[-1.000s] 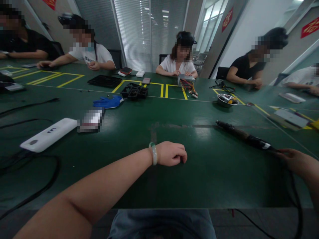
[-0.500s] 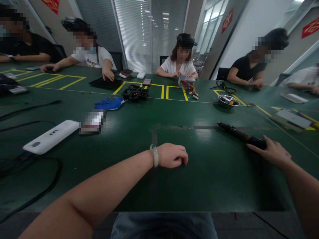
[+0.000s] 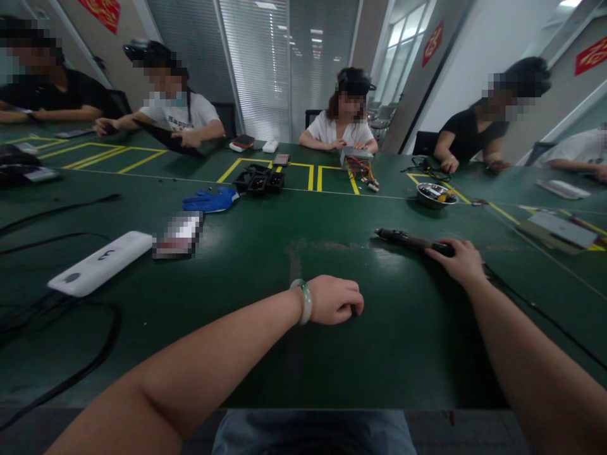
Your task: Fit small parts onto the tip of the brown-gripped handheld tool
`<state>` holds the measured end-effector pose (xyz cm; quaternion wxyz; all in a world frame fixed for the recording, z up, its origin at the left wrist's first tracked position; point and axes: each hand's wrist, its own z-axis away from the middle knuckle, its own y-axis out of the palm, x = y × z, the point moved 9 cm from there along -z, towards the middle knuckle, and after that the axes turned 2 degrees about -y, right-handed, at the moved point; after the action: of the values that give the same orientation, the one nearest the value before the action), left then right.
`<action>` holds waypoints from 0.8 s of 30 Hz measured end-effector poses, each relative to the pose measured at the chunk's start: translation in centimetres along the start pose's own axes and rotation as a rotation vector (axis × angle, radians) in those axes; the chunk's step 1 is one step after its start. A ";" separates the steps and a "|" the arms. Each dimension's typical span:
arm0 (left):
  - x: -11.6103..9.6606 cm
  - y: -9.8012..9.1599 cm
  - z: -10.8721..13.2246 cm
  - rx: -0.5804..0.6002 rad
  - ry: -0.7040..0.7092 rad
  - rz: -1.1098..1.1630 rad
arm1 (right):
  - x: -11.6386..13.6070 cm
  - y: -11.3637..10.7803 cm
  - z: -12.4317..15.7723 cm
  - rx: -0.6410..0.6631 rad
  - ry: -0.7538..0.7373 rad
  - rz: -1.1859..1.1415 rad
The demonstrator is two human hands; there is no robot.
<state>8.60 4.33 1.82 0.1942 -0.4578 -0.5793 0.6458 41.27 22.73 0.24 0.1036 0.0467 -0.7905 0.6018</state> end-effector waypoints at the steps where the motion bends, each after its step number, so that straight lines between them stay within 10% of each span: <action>1: -0.2 -0.4 0.0 -0.030 0.009 -0.016 | 2.6 0.3 0.1 -0.002 -0.049 -0.022; 8: 2.1 -4.3 1.2 -0.477 -0.283 -0.211 | 22.3 2.1 6.4 0.063 -0.447 -0.143; 13: 4.8 -3.7 2.6 -0.491 -0.509 -0.323 | 32.0 4.1 12.6 0.169 -0.705 -0.205; 18: 5.7 -4.1 3.5 -0.498 -0.593 -0.360 | 33.0 3.0 14.3 0.214 -0.739 -0.351; 24: 6.8 -4.5 3.4 -0.498 -0.613 -0.294 | 25.9 -1.1 13.0 0.144 -0.445 -0.215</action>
<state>1.14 8.84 3.15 -0.0138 -0.1901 -0.8078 0.5578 14.88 11.24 3.68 -0.0129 0.2692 -0.7395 0.6168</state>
